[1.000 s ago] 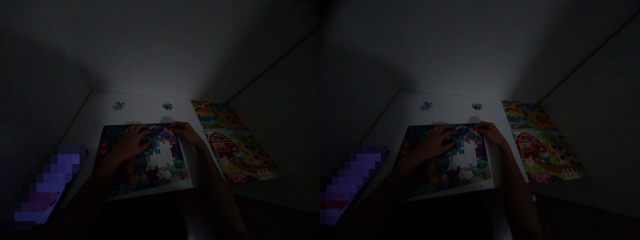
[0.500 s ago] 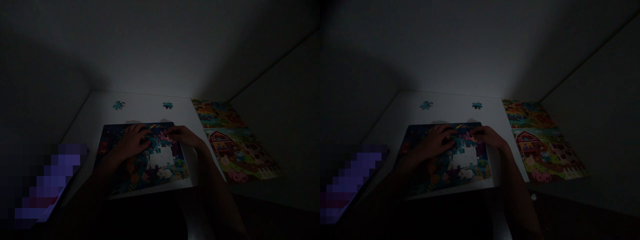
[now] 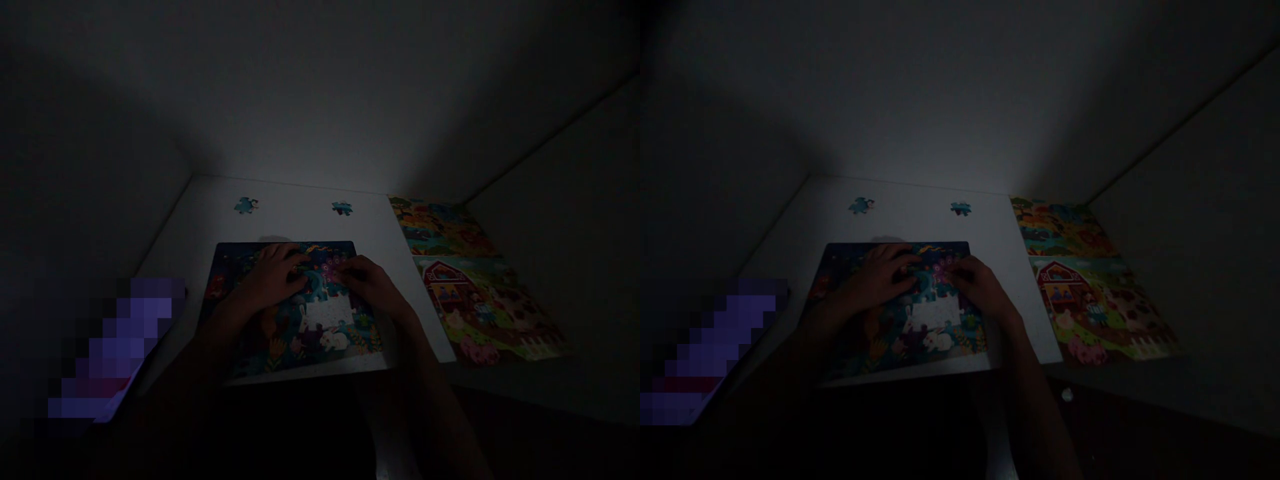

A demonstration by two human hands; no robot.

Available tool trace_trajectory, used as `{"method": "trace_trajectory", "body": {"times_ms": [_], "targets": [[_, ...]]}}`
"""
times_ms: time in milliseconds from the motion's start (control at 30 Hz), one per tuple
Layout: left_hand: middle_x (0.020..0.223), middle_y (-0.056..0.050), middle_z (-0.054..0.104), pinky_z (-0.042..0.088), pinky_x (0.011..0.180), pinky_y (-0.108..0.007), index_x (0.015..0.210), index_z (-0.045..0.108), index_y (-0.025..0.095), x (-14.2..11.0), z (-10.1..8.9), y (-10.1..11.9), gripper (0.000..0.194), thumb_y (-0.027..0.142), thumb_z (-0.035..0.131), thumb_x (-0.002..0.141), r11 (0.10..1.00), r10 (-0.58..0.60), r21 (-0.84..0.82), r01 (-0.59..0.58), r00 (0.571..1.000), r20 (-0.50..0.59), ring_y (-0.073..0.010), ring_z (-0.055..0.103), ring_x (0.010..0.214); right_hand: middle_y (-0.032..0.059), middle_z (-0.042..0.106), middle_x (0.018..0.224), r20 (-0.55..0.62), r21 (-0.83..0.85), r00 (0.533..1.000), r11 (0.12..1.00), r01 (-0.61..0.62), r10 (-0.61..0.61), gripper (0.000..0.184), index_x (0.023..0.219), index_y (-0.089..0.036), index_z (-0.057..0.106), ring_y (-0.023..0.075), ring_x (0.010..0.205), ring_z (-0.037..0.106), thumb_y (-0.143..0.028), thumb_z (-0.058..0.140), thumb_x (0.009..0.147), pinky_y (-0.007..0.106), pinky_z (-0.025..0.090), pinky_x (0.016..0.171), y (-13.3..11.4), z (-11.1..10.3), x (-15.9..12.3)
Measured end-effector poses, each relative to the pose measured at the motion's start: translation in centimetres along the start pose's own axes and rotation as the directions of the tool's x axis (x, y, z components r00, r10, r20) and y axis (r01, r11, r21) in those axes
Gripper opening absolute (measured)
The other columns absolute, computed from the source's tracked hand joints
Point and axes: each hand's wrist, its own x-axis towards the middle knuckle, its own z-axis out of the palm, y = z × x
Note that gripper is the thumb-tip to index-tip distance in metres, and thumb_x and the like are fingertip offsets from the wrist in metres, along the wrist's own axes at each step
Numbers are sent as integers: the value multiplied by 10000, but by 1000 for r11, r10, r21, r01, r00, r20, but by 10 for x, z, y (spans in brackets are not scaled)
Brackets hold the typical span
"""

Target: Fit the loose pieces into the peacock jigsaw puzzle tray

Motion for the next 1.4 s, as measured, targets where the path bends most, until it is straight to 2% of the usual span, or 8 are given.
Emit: {"method": "trace_trajectory", "body": {"times_ms": [133, 233, 300, 900, 1300, 1400], "targets": [[1360, -65, 525, 378, 1074, -490, 1231, 622, 275, -1, 0, 0, 360, 371, 617, 884, 1000, 14, 13, -14, 1000, -13, -289, 454, 1267, 80, 663, 1086, -98, -246, 985, 962, 116, -144, 236, 1090, -244, 707, 247, 1040, 598, -362, 657, 891, 443, 485, 927, -1, 11, -14], [1347, -62, 535, 389, 1064, -487, 1221, 630, 274, 0, 0, 0, 354, 377, 619, 882, 1000, 9, 17, -9, 1000, -22, -287, 463, 1251, 86, 642, 1247, -101, -351, 970, 920, 175, -223, 315, 1179, -270, 684, 276, 1162, 562, -357, 683, 876, 492, 445, 992, 3, 17, -25], [1345, -65, 538, 393, 1060, -484, 1218, 630, 269, 0, 0, 1, 353, 378, 618, 882, 1000, 11, 16, -10, 1000, -24, -286, 463, 1251, 81, 641, 1278, -88, -386, 967, 903, 187, -238, 322, 1198, -276, 679, 280, 1183, 562, -345, 676, 883, 501, 438, 993, 6, 20, -30], [1355, -79, 517, 376, 1076, -488, 1246, 609, 250, 0, 1, 0, 384, 349, 617, 875, 1000, 13, 10, -13, 1000, -5, -290, 453, 1275, 88, 666, 1204, -86, -406, 954, 885, 229, -286, 260, 1116, -268, 707, 286, 1134, 582, -349, 683, 870, 514, 465, 968, 9, 25, -32], [1351, -64, 528, 384, 1072, -485, 1250, 602, 278, 0, 0, 2, 385, 356, 625, 873, 1000, 3, 20, -3, 1000, -4, -289, 450, 1276, 103, 672, 1169, -64, -462, 940, 845, 268, -334, 226, 1082, -232, 710, 274, 1073, 600, -331, 666, 884, 475, 494, 912, 2, 25, -31], [1346, -73, 529, 381, 1074, -478, 1252, 604, 265, 0, 0, 2, 389, 344, 622, 872, 1000, 5, 10, -5, 1000, -7, -288, 453, 1273, 113, 655, 1203, -19, -473, 939, 831, 293, -343, 233, 1114, -236, 712, 277, 1114, 585, -312, 618, 915, 479, 486, 927, -1, 25, -32]]}}
